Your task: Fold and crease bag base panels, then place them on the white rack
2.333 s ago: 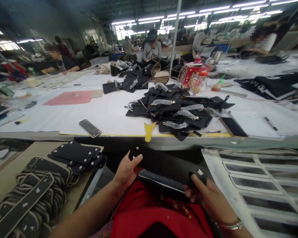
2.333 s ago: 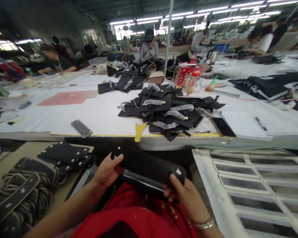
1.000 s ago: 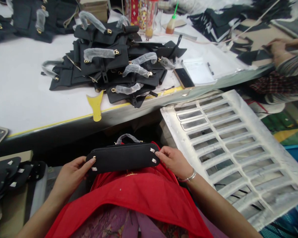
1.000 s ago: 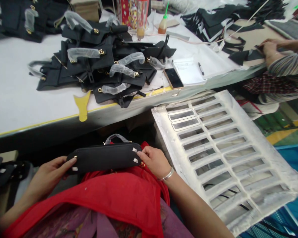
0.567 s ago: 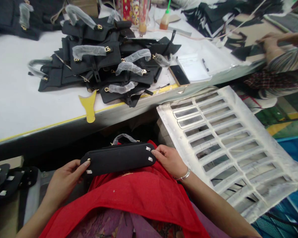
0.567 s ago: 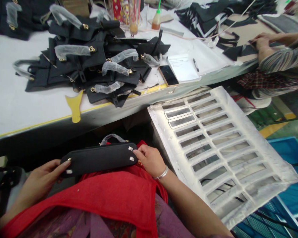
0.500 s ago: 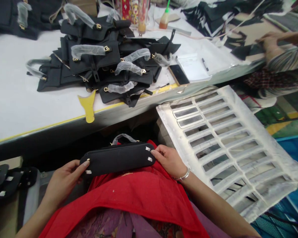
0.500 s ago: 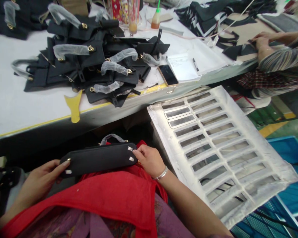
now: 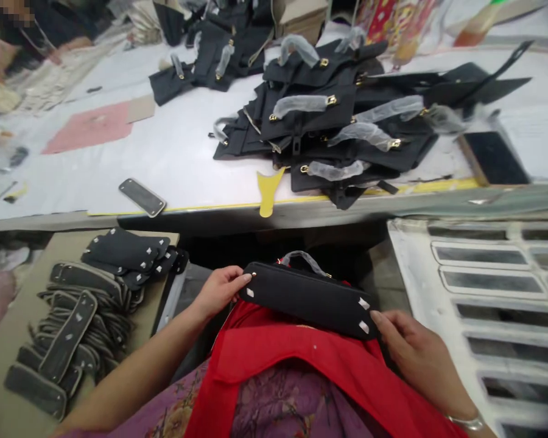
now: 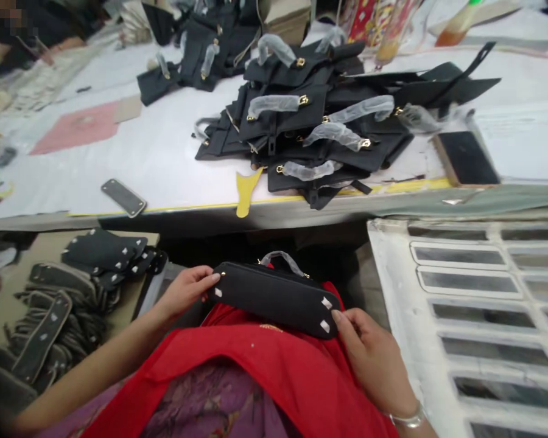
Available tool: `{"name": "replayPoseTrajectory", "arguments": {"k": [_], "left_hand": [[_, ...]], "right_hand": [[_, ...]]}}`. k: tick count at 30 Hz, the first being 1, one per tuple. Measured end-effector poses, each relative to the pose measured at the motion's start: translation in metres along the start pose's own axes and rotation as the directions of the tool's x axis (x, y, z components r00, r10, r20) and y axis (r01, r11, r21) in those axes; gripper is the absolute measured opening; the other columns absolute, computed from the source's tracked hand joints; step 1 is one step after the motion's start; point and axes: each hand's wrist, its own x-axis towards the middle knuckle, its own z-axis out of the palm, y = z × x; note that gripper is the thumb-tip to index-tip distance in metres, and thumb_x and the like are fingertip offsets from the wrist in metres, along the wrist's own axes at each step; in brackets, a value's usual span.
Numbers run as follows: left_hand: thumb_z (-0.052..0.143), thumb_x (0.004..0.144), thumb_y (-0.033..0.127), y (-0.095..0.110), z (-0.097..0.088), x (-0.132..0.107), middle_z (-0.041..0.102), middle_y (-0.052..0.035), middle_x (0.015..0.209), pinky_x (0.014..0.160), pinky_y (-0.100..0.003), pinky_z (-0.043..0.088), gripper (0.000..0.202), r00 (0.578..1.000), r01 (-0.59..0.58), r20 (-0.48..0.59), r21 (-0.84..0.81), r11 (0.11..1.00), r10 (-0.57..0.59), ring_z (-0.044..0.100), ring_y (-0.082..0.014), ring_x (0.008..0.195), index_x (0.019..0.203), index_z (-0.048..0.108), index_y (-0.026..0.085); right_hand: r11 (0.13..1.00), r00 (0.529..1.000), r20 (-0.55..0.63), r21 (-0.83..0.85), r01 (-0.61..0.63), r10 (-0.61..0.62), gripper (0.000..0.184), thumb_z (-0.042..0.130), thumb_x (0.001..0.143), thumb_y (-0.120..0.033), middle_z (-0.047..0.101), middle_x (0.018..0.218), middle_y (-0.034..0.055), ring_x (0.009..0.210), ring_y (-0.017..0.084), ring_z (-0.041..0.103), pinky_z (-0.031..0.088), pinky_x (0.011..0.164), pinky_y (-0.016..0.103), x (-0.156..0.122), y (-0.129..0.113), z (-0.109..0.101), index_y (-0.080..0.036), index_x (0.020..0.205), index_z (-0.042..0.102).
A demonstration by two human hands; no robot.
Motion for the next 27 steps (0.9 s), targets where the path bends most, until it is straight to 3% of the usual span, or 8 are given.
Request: {"name": "replayPoseTrajectory", "arguments": {"k": [4, 10, 17, 27], "left_hand": [[0.058, 0.076, 0.049, -0.004, -0.001, 0.000, 0.052, 0.0025, 0.060, 0.044, -0.017, 0.035, 0.036, 1.000, -0.025, -0.014, -0.083, 0.996, 0.024, 0.044, -0.0063, 0.048, 0.073, 0.054, 0.014], [0.059, 0.074, 0.049, -0.002, -0.002, 0.006, 0.046, 0.0045, 0.050, 0.042, -0.017, 0.029, 0.037, 0.995, -0.049, -0.080, 0.098, 0.994, 0.057, 0.039, -0.0057, 0.044, 0.063, 0.052, 0.014], [0.058, 0.075, 0.050, -0.007, -0.003, 0.009, 0.046, 0.0047, 0.051, 0.044, -0.018, 0.029, 0.038, 0.992, -0.079, -0.093, 0.106, 0.991, 0.089, 0.038, -0.0059, 0.045, 0.063, 0.053, 0.014], [0.056, 0.075, 0.051, 0.000, -0.004, 0.011, 0.045, 0.0039, 0.051, 0.047, -0.020, 0.028, 0.040, 0.990, -0.090, -0.081, 0.253, 0.963, 0.114, 0.037, -0.0074, 0.048, 0.060, 0.051, 0.015]], "right_hand": [[1.000, 0.999, -0.049, 0.007, -0.021, 0.021, 0.046, 0.038, 0.078, -0.063, 0.059, 0.057, 0.0006, 0.053, 0.016, 0.054, 0.040, 0.052, 0.026, -0.003, -0.006, 0.003, -0.022, 0.070, 0.058], [0.997, 0.996, -0.053, -0.025, -0.074, 0.073, 0.045, 0.039, 0.076, -0.063, 0.062, 0.061, 0.0010, 0.057, 0.018, 0.057, 0.042, 0.054, 0.027, -0.004, -0.011, 0.003, -0.023, 0.070, 0.058], [0.994, 0.994, -0.044, -0.037, -0.099, 0.098, 0.046, 0.038, 0.074, -0.064, 0.063, 0.065, 0.0008, 0.062, 0.019, 0.059, 0.043, 0.057, 0.028, -0.003, -0.015, 0.002, -0.024, 0.071, 0.059], [0.999, 0.998, -0.058, -0.041, -0.011, 0.009, 0.040, 0.041, 0.081, -0.057, 0.062, 0.062, 0.0000, 0.059, 0.016, 0.057, 0.041, 0.055, 0.025, -0.003, -0.014, 0.004, -0.023, 0.070, 0.058]]}}
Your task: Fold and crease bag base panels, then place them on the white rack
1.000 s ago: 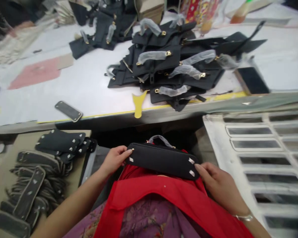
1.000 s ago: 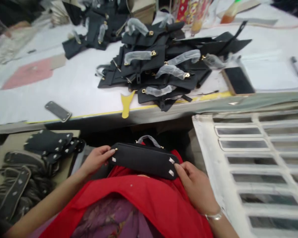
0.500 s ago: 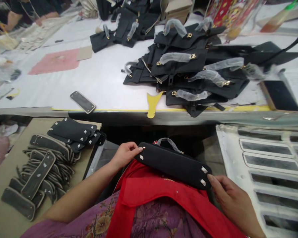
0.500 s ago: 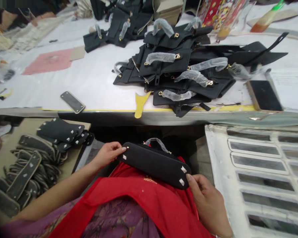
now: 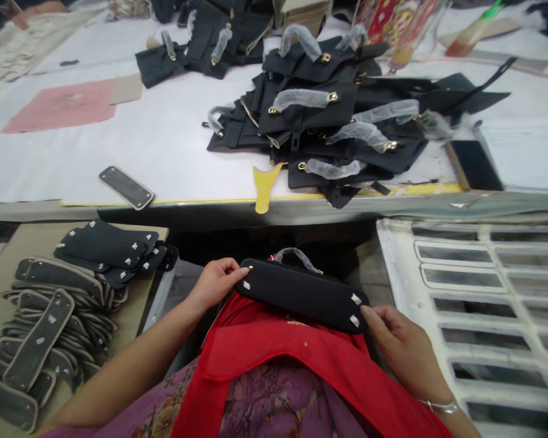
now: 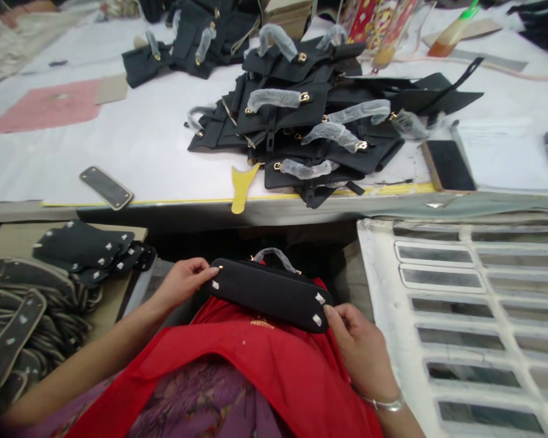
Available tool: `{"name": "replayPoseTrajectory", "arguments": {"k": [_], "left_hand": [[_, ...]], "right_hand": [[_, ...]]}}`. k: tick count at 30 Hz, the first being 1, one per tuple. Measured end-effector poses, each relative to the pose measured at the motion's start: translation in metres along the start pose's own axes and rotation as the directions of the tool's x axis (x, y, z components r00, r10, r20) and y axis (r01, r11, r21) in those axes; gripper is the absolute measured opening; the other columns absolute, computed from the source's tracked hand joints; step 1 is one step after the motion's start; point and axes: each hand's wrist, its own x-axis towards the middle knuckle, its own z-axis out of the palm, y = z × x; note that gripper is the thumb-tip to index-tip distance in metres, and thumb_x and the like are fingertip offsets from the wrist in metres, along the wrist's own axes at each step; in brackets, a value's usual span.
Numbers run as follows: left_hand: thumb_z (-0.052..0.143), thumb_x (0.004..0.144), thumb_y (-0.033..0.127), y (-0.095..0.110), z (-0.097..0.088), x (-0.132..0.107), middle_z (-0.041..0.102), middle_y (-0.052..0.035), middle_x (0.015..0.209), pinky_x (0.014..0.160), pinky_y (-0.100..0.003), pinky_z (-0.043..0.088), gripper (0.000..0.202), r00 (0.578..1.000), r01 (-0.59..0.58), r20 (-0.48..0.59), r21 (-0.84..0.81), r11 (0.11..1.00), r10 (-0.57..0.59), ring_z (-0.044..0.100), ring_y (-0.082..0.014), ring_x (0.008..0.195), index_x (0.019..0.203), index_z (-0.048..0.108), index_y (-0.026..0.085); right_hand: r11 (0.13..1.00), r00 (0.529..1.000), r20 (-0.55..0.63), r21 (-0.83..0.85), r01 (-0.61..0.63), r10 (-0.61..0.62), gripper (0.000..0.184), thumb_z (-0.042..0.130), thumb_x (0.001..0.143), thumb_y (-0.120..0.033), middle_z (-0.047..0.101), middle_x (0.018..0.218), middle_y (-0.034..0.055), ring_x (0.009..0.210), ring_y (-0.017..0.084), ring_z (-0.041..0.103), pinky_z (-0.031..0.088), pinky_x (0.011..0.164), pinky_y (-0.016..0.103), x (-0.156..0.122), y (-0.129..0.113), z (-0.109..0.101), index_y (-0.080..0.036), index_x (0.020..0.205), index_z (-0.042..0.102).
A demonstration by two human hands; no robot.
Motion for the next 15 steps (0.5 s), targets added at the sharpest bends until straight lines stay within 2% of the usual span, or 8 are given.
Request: {"name": "replayPoseTrajectory", "arguments": {"k": [6, 8, 10, 12, 15], "left_hand": [[0.049, 0.079, 0.054, 0.002, -0.006, 0.005, 0.047, 0.0023, 0.055, 0.051, -0.022, 0.030, 0.042, 0.997, -0.077, 0.049, 0.290, 0.954, 0.065, 0.043, -0.0110, 0.054, 0.059, 0.049, 0.016], [0.049, 0.078, 0.055, 0.005, -0.010, 0.005, 0.051, 0.0011, 0.060, 0.053, -0.023, 0.033, 0.039, 0.995, -0.104, 0.049, 0.442, 0.891, 0.092, 0.047, -0.0131, 0.057, 0.065, 0.051, 0.017], [0.051, 0.078, 0.051, 0.011, -0.012, 0.003, 0.057, -0.0025, 0.074, 0.062, -0.026, 0.040, 0.033, 0.979, -0.180, 0.033, 0.583, 0.792, 0.199, 0.053, -0.0171, 0.069, 0.078, 0.055, 0.018], [0.050, 0.080, 0.042, 0.023, -0.006, 0.002, 0.059, -0.0080, 0.093, 0.078, -0.032, 0.042, 0.029, 0.926, -0.322, 0.067, 0.654, 0.685, 0.371, 0.055, -0.0220, 0.087, 0.093, 0.055, 0.016], [0.047, 0.083, 0.034, 0.046, 0.026, 0.002, 0.054, -0.0122, 0.116, 0.095, -0.039, 0.038, 0.034, 0.781, -0.589, 0.227, 0.579, 0.565, 0.581, 0.049, -0.0247, 0.109, 0.111, 0.052, 0.016]], "right_hand": [[0.998, 0.999, -0.011, -0.016, 0.053, -0.053, 0.038, 0.041, 0.085, -0.052, 0.058, 0.059, -0.0004, 0.056, 0.014, 0.053, 0.036, 0.054, 0.025, 0.002, 0.003, 0.000, -0.021, 0.069, 0.055], [0.999, 0.998, -0.015, -0.005, 0.053, -0.053, 0.037, 0.041, 0.086, -0.051, 0.057, 0.060, -0.0005, 0.056, 0.013, 0.052, 0.035, 0.054, 0.025, 0.002, 0.004, 0.001, -0.020, 0.070, 0.055], [0.999, 0.998, -0.020, 0.002, 0.055, -0.055, 0.036, 0.042, 0.086, -0.050, 0.057, 0.060, -0.0009, 0.057, 0.013, 0.052, 0.034, 0.055, 0.025, 0.002, 0.005, 0.001, -0.020, 0.069, 0.054], [0.998, 0.998, -0.031, 0.004, 0.060, -0.060, 0.035, 0.043, 0.086, -0.048, 0.056, 0.060, -0.0011, 0.056, 0.012, 0.051, 0.032, 0.055, 0.025, 0.001, 0.006, 0.001, -0.020, 0.067, 0.053], [0.997, 0.995, -0.058, 0.011, 0.076, -0.076, 0.034, 0.045, 0.086, -0.045, 0.057, 0.060, -0.0007, 0.055, 0.011, 0.050, 0.031, 0.054, 0.024, 0.000, 0.006, 0.000, -0.019, 0.066, 0.054]]}}
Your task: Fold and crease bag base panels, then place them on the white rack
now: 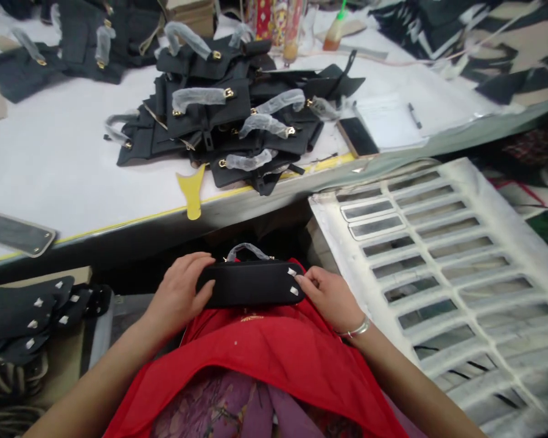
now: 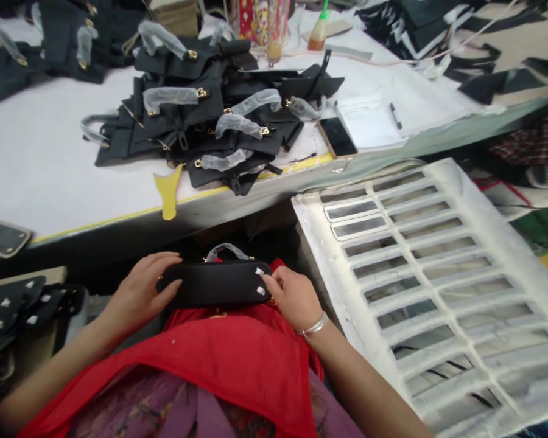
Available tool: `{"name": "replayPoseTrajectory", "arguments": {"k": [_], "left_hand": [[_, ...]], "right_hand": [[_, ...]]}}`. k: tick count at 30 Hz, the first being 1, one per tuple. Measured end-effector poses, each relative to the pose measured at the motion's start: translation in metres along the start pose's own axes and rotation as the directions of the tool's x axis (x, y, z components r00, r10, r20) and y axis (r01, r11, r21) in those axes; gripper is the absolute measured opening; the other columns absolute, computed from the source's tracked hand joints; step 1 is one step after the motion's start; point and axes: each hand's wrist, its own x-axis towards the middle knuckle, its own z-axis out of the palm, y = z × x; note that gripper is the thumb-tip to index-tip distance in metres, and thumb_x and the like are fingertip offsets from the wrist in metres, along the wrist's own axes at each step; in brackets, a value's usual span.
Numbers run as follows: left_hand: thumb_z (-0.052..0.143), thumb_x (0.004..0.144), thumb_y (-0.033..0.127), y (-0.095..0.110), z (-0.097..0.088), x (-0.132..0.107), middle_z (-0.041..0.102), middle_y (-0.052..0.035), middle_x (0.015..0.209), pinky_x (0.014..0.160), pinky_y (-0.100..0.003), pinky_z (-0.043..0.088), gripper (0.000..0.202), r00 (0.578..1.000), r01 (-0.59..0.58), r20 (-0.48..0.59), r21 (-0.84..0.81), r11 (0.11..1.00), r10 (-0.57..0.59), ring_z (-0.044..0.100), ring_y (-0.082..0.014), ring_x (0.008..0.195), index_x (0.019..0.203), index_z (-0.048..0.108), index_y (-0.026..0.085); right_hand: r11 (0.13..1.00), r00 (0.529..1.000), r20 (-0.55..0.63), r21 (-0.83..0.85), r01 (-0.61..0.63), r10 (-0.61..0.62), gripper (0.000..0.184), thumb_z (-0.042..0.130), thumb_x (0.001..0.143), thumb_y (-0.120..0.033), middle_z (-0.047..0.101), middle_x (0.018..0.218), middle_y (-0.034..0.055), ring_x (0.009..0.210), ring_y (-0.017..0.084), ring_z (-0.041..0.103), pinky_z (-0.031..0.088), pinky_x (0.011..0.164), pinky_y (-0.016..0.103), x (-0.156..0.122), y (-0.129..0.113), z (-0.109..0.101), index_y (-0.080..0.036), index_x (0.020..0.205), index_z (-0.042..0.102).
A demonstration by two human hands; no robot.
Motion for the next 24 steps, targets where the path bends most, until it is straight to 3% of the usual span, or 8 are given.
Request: {"name": "replayPoseTrajectory", "arguments": {"k": [3, 6, 11, 24], "left_hand": [[0.055, 0.077, 0.050, 0.042, 0.026, 0.026, 0.048, -0.0160, 0.128, 0.102, -0.045, 0.032, 0.062, 0.954, -0.288, 0.051, -0.105, 0.952, 0.294, 0.043, -0.0282, 0.119, 0.128, 0.042, 0.015], [0.061, 0.066, 0.063, 0.075, 0.054, 0.046, 0.045, -0.0211, 0.131, 0.103, -0.050, 0.029, 0.090, 0.887, -0.436, 0.104, -0.133, 0.890, 0.450, 0.041, -0.0330, 0.121, 0.134, 0.034, 0.011], [0.068, 0.062, 0.058, 0.091, 0.073, 0.057, 0.050, -0.0224, 0.124, 0.097, -0.047, 0.036, 0.090, 0.891, -0.431, 0.109, -0.104, 0.896, 0.441, 0.047, -0.0337, 0.114, 0.130, 0.038, 0.007], [0.066, 0.067, 0.053, 0.094, 0.072, 0.057, 0.052, -0.0186, 0.120, 0.094, -0.044, 0.039, 0.079, 0.897, -0.409, 0.135, -0.116, 0.905, 0.422, 0.050, -0.0313, 0.111, 0.129, 0.041, 0.011]], "right_hand": [[1.000, 1.000, -0.018, -0.001, 0.003, -0.003, 0.031, 0.046, 0.086, -0.041, 0.057, 0.060, -0.0008, 0.053, 0.011, 0.049, 0.030, 0.053, 0.024, 0.000, -0.001, -0.002, -0.019, 0.065, 0.053], [1.000, 1.000, -0.020, -0.009, 0.001, -0.001, 0.030, 0.047, 0.085, -0.039, 0.057, 0.059, -0.0011, 0.052, 0.010, 0.048, 0.029, 0.053, 0.024, 0.000, 0.000, -0.003, -0.019, 0.064, 0.053], [1.000, 1.000, -0.006, 0.008, 0.000, 0.001, 0.030, 0.048, 0.085, -0.039, 0.057, 0.060, -0.0007, 0.054, 0.010, 0.048, 0.029, 0.054, 0.024, -0.002, 0.006, -0.003, -0.019, 0.064, 0.052], [0.998, 0.999, -0.012, 0.034, 0.052, -0.052, 0.027, 0.050, 0.084, -0.036, 0.056, 0.060, -0.0012, 0.052, 0.009, 0.045, 0.026, 0.053, 0.024, -0.003, 0.011, -0.004, -0.018, 0.064, 0.053]]}}
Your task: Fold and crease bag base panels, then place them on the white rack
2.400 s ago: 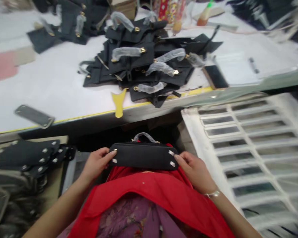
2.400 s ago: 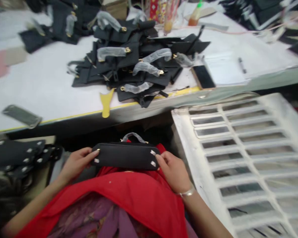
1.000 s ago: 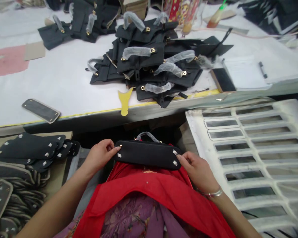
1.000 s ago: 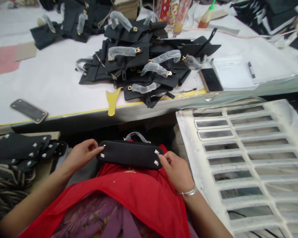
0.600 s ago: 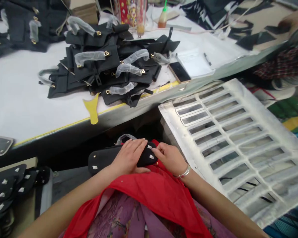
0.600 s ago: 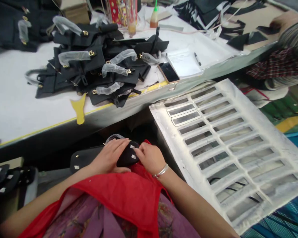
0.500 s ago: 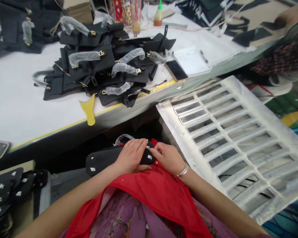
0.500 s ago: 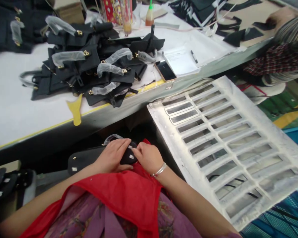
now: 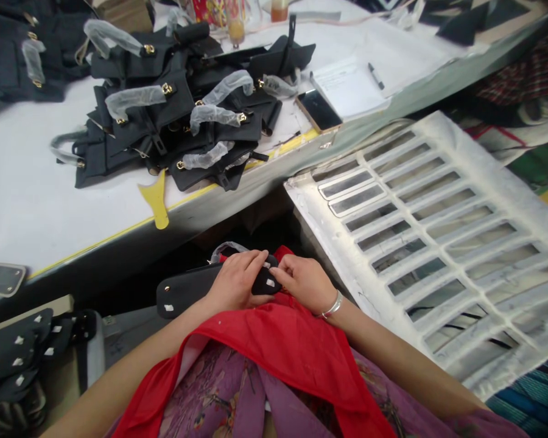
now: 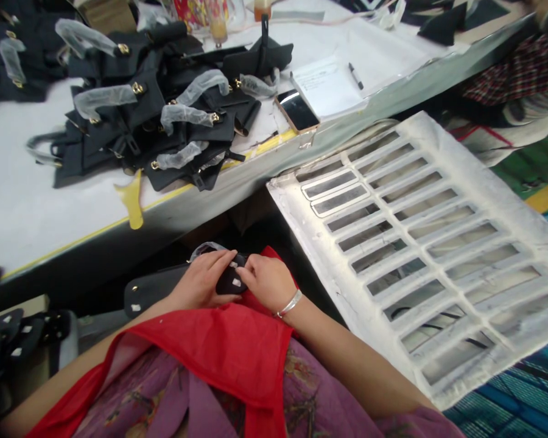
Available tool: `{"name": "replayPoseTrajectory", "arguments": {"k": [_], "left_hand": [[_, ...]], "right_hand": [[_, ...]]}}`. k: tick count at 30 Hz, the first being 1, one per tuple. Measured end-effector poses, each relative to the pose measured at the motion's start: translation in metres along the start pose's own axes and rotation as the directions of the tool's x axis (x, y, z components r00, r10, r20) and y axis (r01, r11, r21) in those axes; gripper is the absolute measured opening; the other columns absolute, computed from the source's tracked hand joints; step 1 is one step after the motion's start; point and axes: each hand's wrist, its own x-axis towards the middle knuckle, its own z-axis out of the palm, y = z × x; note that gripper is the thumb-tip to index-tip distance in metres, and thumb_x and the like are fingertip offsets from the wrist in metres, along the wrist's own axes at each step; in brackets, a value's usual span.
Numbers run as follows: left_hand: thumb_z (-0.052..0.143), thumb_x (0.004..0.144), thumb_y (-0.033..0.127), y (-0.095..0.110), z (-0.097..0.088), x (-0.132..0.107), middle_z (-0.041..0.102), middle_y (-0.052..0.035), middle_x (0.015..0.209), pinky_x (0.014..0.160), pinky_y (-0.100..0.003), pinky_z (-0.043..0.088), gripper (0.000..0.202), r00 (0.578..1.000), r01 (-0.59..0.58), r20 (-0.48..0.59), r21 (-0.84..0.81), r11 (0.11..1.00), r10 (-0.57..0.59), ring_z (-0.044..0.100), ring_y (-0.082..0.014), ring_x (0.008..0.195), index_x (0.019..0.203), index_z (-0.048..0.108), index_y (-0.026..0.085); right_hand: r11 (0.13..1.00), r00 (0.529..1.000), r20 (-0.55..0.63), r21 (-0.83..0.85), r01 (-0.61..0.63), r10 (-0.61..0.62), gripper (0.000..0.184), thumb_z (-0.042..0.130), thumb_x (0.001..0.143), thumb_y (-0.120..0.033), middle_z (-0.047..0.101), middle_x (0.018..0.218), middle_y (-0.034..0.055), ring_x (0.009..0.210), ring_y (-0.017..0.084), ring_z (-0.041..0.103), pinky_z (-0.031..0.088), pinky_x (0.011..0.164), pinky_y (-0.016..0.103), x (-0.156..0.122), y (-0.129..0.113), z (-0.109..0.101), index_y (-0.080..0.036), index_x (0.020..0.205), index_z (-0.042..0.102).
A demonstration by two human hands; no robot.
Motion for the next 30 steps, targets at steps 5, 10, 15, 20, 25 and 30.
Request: {"name": "replayPoseTrajectory", "arguments": {"k": [5, 10, 15, 20, 25, 30], "left_hand": [[0.070, 0.064, 0.048, 0.001, -0.001, 0.000, 0.053, -0.0179, 0.121, 0.094, -0.044, 0.039, 0.083, 1.000, -0.007, -0.019, -0.011, 1.000, 0.007, 0.050, -0.0307, 0.111, 0.130, 0.039, 0.011], [0.070, 0.062, 0.055, 0.006, -0.001, 0.002, 0.054, -0.0193, 0.122, 0.095, -0.043, 0.040, 0.085, 0.999, -0.001, -0.037, 0.011, 1.000, 0.001, 0.051, -0.0310, 0.111, 0.127, 0.041, 0.009], [0.068, 0.064, 0.051, 0.009, -0.001, 0.003, 0.055, -0.0183, 0.121, 0.095, -0.042, 0.039, 0.078, 1.000, 0.027, -0.009, 0.065, 0.998, -0.027, 0.052, -0.0299, 0.109, 0.123, 0.046, 0.007], [0.064, 0.066, 0.051, 0.011, 0.000, 0.000, 0.053, -0.0162, 0.123, 0.096, -0.042, 0.038, 0.074, 0.997, 0.076, 0.020, 0.076, 0.994, -0.078, 0.051, -0.0292, 0.111, 0.125, 0.046, 0.009], [0.063, 0.066, 0.049, 0.013, 0.000, 0.000, 0.053, -0.0159, 0.123, 0.096, -0.042, 0.038, 0.073, 0.996, 0.087, 0.019, 0.089, 0.992, -0.089, 0.051, -0.0296, 0.111, 0.125, 0.046, 0.009], [0.066, 0.064, 0.046, 0.014, 0.001, -0.002, 0.055, -0.0161, 0.122, 0.096, -0.041, 0.039, 0.073, 0.997, 0.075, -0.009, 0.073, 0.995, -0.074, 0.052, -0.0289, 0.109, 0.123, 0.048, 0.008]], "right_hand": [[0.989, 1.000, 0.014, -0.149, 0.028, -0.026, 0.028, 0.047, 0.086, -0.038, 0.059, 0.065, 0.0008, 0.057, 0.011, 0.049, 0.025, 0.054, 0.025, 0.001, -0.004, 0.000, -0.018, 0.067, 0.054], [0.972, 0.999, 0.023, -0.233, 0.038, -0.033, 0.026, 0.048, 0.085, -0.037, 0.060, 0.067, 0.0011, 0.059, 0.012, 0.051, 0.025, 0.055, 0.026, 0.002, -0.007, -0.003, -0.017, 0.068, 0.053], [1.000, 0.999, 0.042, -0.011, 0.000, 0.000, 0.026, 0.055, 0.080, -0.036, 0.058, 0.064, -0.0009, 0.056, 0.009, 0.047, 0.027, 0.053, 0.022, 0.003, -0.001, -0.003, -0.016, 0.063, 0.055], [0.993, 0.998, 0.034, 0.106, -0.048, 0.045, 0.025, 0.058, 0.077, -0.036, 0.057, 0.061, -0.0014, 0.055, 0.008, 0.046, 0.029, 0.053, 0.021, 0.001, 0.002, -0.001, -0.016, 0.062, 0.058], [0.998, 0.999, -0.014, 0.051, -0.028, 0.028, 0.024, 0.058, 0.077, -0.034, 0.057, 0.061, -0.0011, 0.055, 0.008, 0.045, 0.027, 0.053, 0.021, -0.002, -0.001, 0.001, -0.016, 0.061, 0.057], [1.000, 1.000, -0.031, 0.010, 0.003, -0.003, 0.023, 0.056, 0.078, -0.032, 0.056, 0.060, -0.0012, 0.054, 0.008, 0.044, 0.026, 0.053, 0.022, -0.006, -0.002, 0.003, -0.016, 0.061, 0.054]]}}
